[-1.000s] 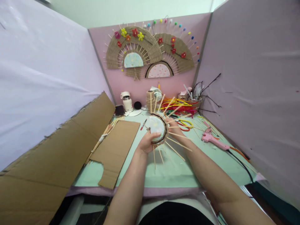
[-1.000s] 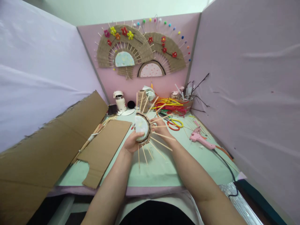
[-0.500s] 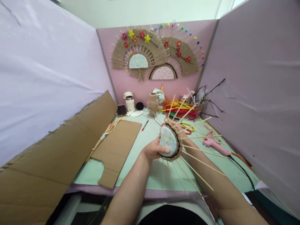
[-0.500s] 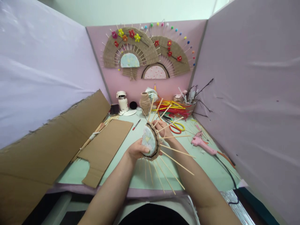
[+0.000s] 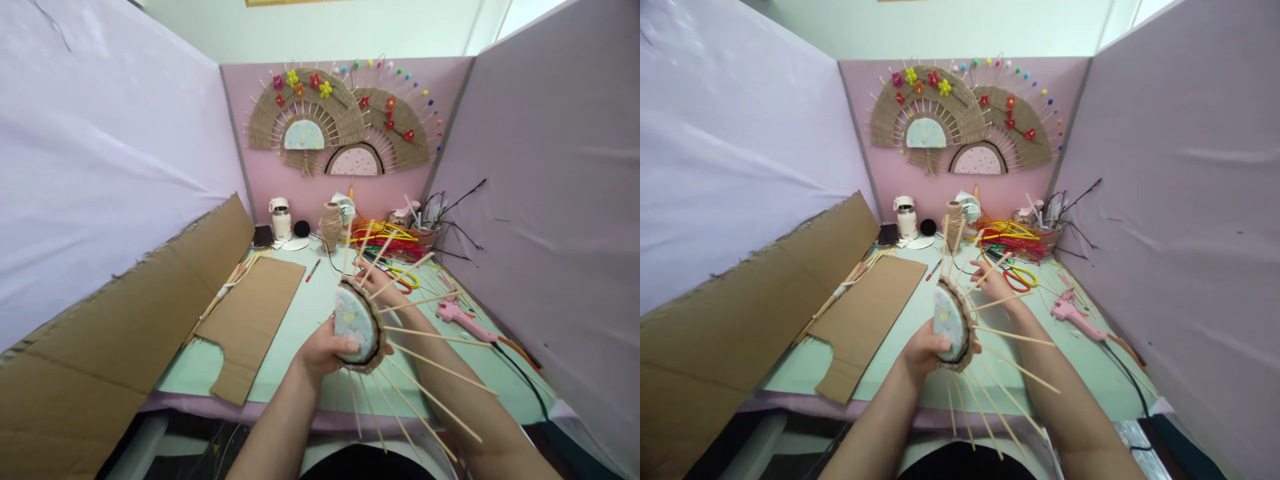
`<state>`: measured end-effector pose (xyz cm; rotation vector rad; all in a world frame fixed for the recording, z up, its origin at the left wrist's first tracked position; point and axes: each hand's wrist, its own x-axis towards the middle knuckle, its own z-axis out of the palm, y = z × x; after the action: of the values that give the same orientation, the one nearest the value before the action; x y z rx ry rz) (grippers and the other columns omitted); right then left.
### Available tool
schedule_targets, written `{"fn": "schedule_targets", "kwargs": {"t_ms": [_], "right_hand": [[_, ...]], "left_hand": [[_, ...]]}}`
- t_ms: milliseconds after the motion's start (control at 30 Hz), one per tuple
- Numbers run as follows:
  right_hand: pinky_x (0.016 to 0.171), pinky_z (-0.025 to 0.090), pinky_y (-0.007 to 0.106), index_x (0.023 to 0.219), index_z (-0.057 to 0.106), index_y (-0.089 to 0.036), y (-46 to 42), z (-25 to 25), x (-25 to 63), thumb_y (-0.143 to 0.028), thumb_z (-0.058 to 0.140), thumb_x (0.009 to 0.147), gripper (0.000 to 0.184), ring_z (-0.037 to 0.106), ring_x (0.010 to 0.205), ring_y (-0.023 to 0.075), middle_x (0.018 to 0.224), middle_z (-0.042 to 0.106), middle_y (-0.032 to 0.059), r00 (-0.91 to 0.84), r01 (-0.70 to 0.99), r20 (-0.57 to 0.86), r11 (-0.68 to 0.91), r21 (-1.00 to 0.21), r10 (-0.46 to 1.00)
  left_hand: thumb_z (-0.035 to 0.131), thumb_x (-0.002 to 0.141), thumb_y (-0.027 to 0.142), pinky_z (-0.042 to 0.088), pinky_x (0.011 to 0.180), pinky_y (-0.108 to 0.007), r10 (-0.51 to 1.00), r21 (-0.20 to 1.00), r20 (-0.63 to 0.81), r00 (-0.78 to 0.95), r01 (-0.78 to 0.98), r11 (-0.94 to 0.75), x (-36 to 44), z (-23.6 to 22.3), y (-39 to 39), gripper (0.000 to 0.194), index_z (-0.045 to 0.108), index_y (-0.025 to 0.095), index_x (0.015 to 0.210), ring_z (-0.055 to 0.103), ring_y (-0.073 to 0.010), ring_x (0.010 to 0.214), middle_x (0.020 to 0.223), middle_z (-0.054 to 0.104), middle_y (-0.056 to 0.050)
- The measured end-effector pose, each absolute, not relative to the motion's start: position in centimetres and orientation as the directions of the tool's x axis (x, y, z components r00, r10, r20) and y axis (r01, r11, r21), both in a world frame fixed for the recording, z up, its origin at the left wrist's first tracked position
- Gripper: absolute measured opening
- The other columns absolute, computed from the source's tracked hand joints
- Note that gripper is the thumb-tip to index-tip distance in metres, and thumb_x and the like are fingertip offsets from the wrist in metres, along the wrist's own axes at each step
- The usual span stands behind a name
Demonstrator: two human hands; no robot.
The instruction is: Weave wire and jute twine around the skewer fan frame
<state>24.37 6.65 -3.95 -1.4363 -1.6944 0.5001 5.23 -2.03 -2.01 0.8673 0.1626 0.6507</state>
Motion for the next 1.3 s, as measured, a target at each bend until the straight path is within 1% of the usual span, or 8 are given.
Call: {"fn": "schedule_targets", "kwargs": {"t_ms": [300, 533, 700, 867, 933, 1000, 1133, 1300], "right_hand": [[0.071, 0.043, 0.030, 0.088, 0.067, -0.015, 10.3, -1.6, 28.1, -0.019, 0.063, 0.071, 0.018, 0.062, 0.082, 0.0238, 0.085, 0.069, 0.0114, 0.038, 0.921, 0.131, 0.016, -0.388, 0.991], [0.068, 0.044, 0.025, 0.066, 0.064, -0.015, 13.8, -2.8, 25.2, -0.013, 0.068, 0.063, 0.005, 0.063, 0.077, 0.0205, 0.081, 0.068, 0.0116, -0.043, 0.948, 0.021, 0.047, -0.315, 0.999], [0.059, 0.047, 0.027, 0.046, 0.055, -0.017, 14.3, -0.3, 24.2, -0.011, 0.069, 0.062, 0.023, 0.061, 0.057, 0.0172, 0.053, 0.063, 0.0061, -0.158, 0.918, -0.095, 0.111, -0.380, 0.983], [0.054, 0.049, 0.028, 0.057, 0.057, -0.015, 17.7, 10.5, 22.5, -0.010, 0.065, 0.074, 0.020, 0.058, 0.049, 0.0134, 0.052, 0.062, 0.0035, -0.266, 0.832, -0.126, 0.161, -0.531, 0.956], [0.060, 0.051, 0.027, 0.066, 0.053, -0.014, 19.7, 15.9, 20.8, -0.010, 0.057, 0.083, 0.018, 0.060, 0.055, 0.0106, 0.058, 0.063, 0.0021, -0.282, 0.755, -0.036, 0.199, -0.625, 0.959], [0.066, 0.053, 0.030, 0.074, 0.047, -0.012, 21.5, 20.8, 18.6, -0.006, 0.052, 0.087, 0.016, 0.062, 0.060, 0.0096, 0.063, 0.060, 0.0012, -0.196, 0.365, 0.206, 0.266, -0.892, 0.959], [0.076, 0.050, 0.021, 0.084, 0.035, -0.015, 24.7, 25.8, 14.1, -0.013, 0.028, 0.098, 0.016, 0.061, 0.072, 0.0010, 0.079, 0.055, -0.0012, 0.020, 0.105, 0.421, 0.417, -0.903, 0.907], [0.074, 0.054, 0.023, 0.083, 0.038, -0.014, 28.5, 23.8, 11.4, -0.010, 0.032, 0.096, 0.015, 0.060, 0.070, 0.0048, 0.077, 0.053, 0.0008, 0.167, 0.068, 0.395, 0.389, -0.919, 0.903]], "left_hand": [[0.071, 0.062, 0.021, 0.044, 0.055, -0.021, 0.861, 0.394, 0.081, 0.503, -0.809, 0.436, 0.4, -3.5, -3.0, 0.046, 0.061, 0.019, 0.107, 0.056, -0.0122, 0.071, 0.088, 0.063, -0.006], [0.064, 0.068, 0.013, 0.048, 0.061, -0.024, 0.867, 0.364, 0.013, 0.499, -0.810, 0.460, 0.7, -4.1, -3.2, 0.047, 0.057, 0.019, 0.114, 0.060, -0.0159, 0.079, 0.095, 0.066, -0.009], [0.061, 0.071, 0.014, 0.051, 0.064, -0.026, 0.888, 0.338, -0.058, 0.457, -0.828, 0.448, 0.5, -4.0, -3.0, 0.042, 0.059, 0.017, 0.113, 0.061, -0.0157, 0.078, 0.094, 0.066, -0.009], [0.060, 0.072, 0.012, 0.050, 0.065, -0.024, 0.914, 0.212, -0.061, 0.401, -0.890, 0.404, 0.6, -3.9, -3.2, 0.036, 0.062, 0.017, 0.107, 0.061, -0.0136, 0.076, 0.087, 0.066, -0.007], [0.060, 0.071, 0.011, 0.049, 0.063, -0.024, 0.926, 0.184, -0.083, 0.367, -0.908, 0.376, 0.7, -3.9, -3.3, 0.036, 0.063, 0.018, 0.106, 0.062, -0.0145, 0.078, 0.091, 0.067, -0.007], [0.060, 0.070, 0.011, 0.049, 0.062, -0.024, 0.934, 0.182, -0.114, 0.337, -0.917, 0.354, 0.7, -3.9, -3.3, 0.036, 0.064, 0.019, 0.104, 0.062, -0.0152, 0.079, 0.093, 0.067, -0.007], [0.060, 0.069, 0.012, 0.050, 0.063, -0.026, 0.947, 0.243, -0.144, 0.287, -0.918, 0.315, 0.8, -4.1, -3.5, 0.036, 0.065, 0.020, 0.104, 0.064, -0.0154, 0.075, 0.088, 0.069, -0.007], [0.063, 0.069, 0.015, 0.052, 0.067, -0.027, 0.939, 0.268, -0.203, 0.278, -0.906, 0.326, 0.8, -4.5, -3.6, 0.032, 0.066, 0.021, 0.100, 0.064, -0.0141, 0.070, 0.084, 0.069, -0.005]]}}
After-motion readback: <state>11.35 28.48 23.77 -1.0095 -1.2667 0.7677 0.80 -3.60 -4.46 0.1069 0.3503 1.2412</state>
